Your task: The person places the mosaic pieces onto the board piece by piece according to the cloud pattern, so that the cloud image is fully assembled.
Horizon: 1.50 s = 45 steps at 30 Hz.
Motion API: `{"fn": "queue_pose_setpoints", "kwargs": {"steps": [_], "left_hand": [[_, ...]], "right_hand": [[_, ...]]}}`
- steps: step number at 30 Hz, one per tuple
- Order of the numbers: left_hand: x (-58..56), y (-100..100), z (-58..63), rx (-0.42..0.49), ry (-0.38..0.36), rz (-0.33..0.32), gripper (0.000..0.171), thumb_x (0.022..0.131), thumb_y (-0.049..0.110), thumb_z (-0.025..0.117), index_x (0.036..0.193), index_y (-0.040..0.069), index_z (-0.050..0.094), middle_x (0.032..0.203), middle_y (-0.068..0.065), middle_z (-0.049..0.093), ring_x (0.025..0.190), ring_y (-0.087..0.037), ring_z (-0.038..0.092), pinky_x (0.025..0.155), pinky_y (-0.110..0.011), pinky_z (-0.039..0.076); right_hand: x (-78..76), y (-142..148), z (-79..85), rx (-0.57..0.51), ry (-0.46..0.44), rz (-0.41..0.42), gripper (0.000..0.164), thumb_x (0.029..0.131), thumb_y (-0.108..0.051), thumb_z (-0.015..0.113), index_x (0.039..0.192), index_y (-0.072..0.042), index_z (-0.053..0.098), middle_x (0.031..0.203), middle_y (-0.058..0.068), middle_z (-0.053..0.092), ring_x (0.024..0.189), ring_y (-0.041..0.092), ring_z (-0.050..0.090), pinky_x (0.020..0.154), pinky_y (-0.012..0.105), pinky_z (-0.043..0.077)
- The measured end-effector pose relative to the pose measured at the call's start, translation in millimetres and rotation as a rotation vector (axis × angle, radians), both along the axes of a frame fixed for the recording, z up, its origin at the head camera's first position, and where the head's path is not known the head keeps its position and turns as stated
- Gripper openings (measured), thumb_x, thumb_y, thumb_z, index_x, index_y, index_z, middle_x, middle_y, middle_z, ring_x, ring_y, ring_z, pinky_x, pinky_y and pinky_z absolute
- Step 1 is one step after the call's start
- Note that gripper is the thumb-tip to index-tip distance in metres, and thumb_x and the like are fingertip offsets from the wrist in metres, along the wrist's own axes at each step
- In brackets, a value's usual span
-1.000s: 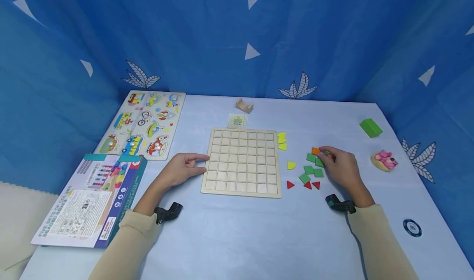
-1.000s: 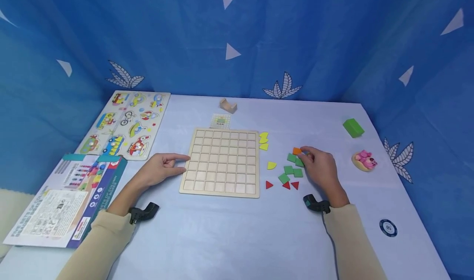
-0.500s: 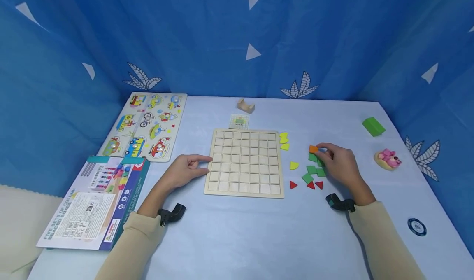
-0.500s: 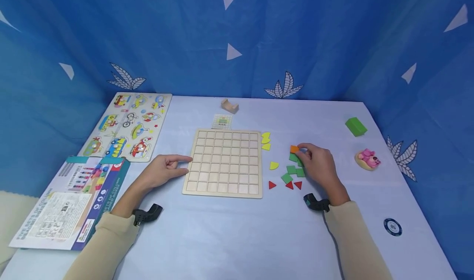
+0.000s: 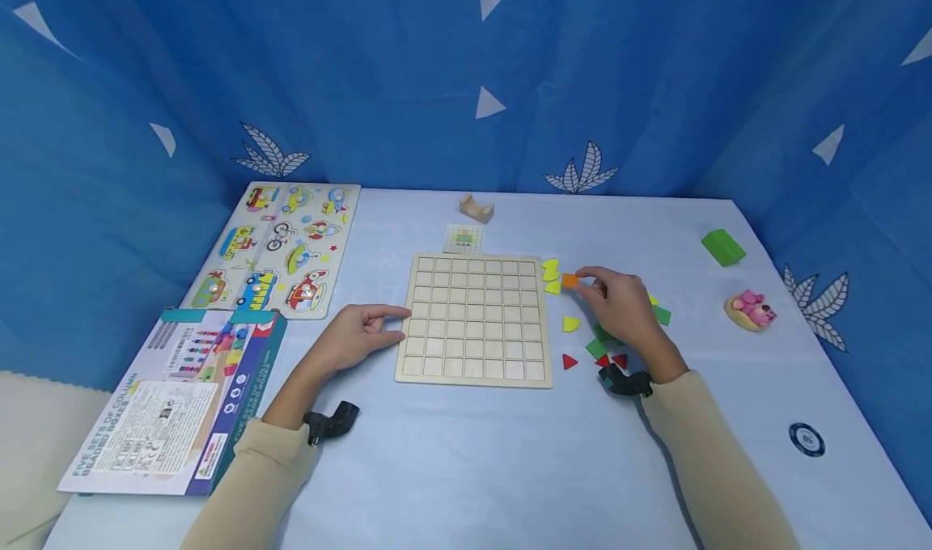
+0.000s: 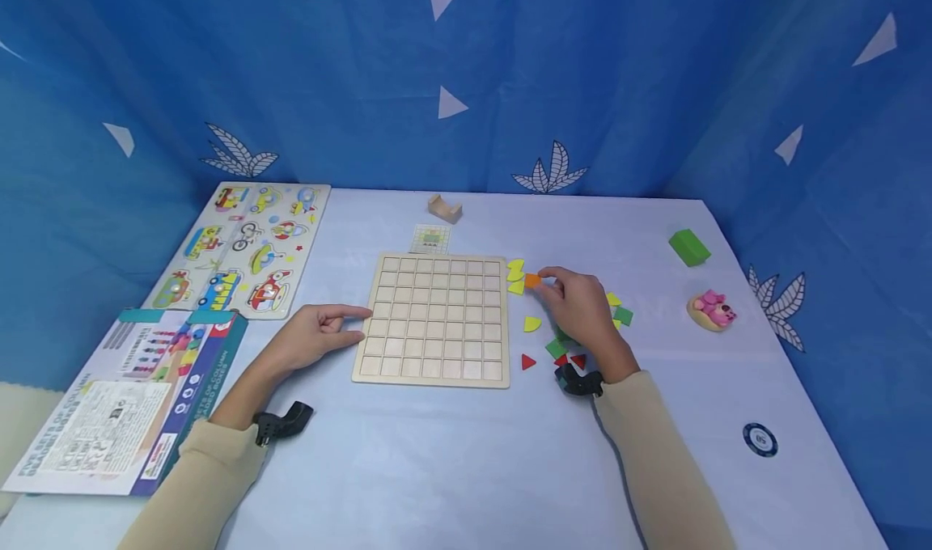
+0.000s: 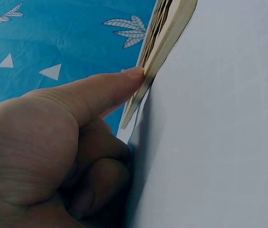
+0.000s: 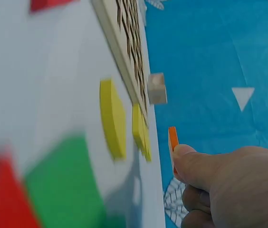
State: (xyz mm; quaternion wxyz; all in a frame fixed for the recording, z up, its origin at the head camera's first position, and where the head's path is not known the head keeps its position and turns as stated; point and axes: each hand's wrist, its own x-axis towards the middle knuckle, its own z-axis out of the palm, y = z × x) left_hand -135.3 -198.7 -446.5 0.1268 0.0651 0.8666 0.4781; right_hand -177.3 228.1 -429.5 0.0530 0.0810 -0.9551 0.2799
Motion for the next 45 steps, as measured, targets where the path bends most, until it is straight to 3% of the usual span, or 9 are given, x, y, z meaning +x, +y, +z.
{"fn": "queue_pose_setpoints", "kwargs": {"steps": [12, 18, 25, 34, 38, 45], "left_hand": [[0.4, 1, -0.9, 0.004, -0.01, 0.007, 0.034, 0.09, 0.022, 0.079, 0.124, 0.018, 0.074, 0.055, 0.003, 0.036, 0.05, -0.014, 0.032, 0.053, -0.028, 0.028], [0.7, 1, -2.5, 0.004, 0.005, 0.01, 0.033, 0.091, 0.02, 0.079, 0.124, 0.017, 0.074, 0.055, 0.003, 0.034, 0.05, -0.014, 0.03, 0.054, -0.029, 0.029], [-0.6, 1, -4.4, 0.013, 0.013, 0.006, 0.033, 0.091, 0.02, 0.079, 0.124, 0.016, 0.074, 0.055, 0.004, 0.034, 0.05, -0.013, 0.029, 0.054, -0.029, 0.029], [0.6, 1, -4.1, 0.005, 0.011, 0.016, 0.034, 0.091, 0.02, 0.079, 0.124, 0.015, 0.074, 0.055, 0.004, 0.035, 0.051, -0.013, 0.03, 0.053, -0.029, 0.03], [0.4, 1, -3.9, 0.007, 0.016, 0.009, 0.035, 0.091, 0.021, 0.079, 0.125, 0.015, 0.074, 0.055, 0.004, 0.035, 0.051, -0.013, 0.03, 0.053, -0.029, 0.029], [1.7, 1, -0.3, -0.006, -0.005, 0.012, 0.034, 0.091, 0.021, 0.079, 0.124, 0.019, 0.074, 0.055, 0.003, 0.035, 0.05, -0.014, 0.03, 0.054, -0.029, 0.029]], "right_hand": [[-14.4, -46, 13.6, -0.029, -0.012, 0.088, 0.033, 0.098, -0.025, 0.072, 0.127, -0.01, 0.07, 0.061, 0.003, 0.045, 0.052, 0.022, 0.044, 0.049, 0.033, 0.034], [-25.1, -71, 6.1, -0.114, -0.035, 0.154, 0.03, 0.1, -0.025, 0.069, 0.125, -0.009, 0.07, 0.059, 0.002, 0.044, 0.05, 0.019, 0.041, 0.05, 0.033, 0.033], [-27.1, -97, -1.8, -0.147, -0.041, 0.205, 0.029, 0.1, -0.025, 0.068, 0.124, -0.008, 0.072, 0.055, -0.001, 0.04, 0.048, 0.017, 0.034, 0.052, 0.034, 0.031], [-32.5, -123, -5.8, -0.189, -0.03, 0.227, 0.027, 0.099, -0.023, 0.07, 0.122, -0.009, 0.073, 0.054, -0.001, 0.037, 0.047, 0.015, 0.03, 0.054, 0.033, 0.03], [-31.0, -129, -11.3, -0.175, -0.047, 0.206, 0.026, 0.099, -0.025, 0.07, 0.121, -0.011, 0.073, 0.054, -0.002, 0.039, 0.047, 0.014, 0.032, 0.053, 0.032, 0.031], [-25.1, -130, -17.5, -0.124, -0.003, 0.186, 0.027, 0.099, -0.024, 0.07, 0.122, -0.01, 0.073, 0.055, -0.001, 0.043, 0.047, 0.014, 0.036, 0.051, 0.032, 0.031]]}}
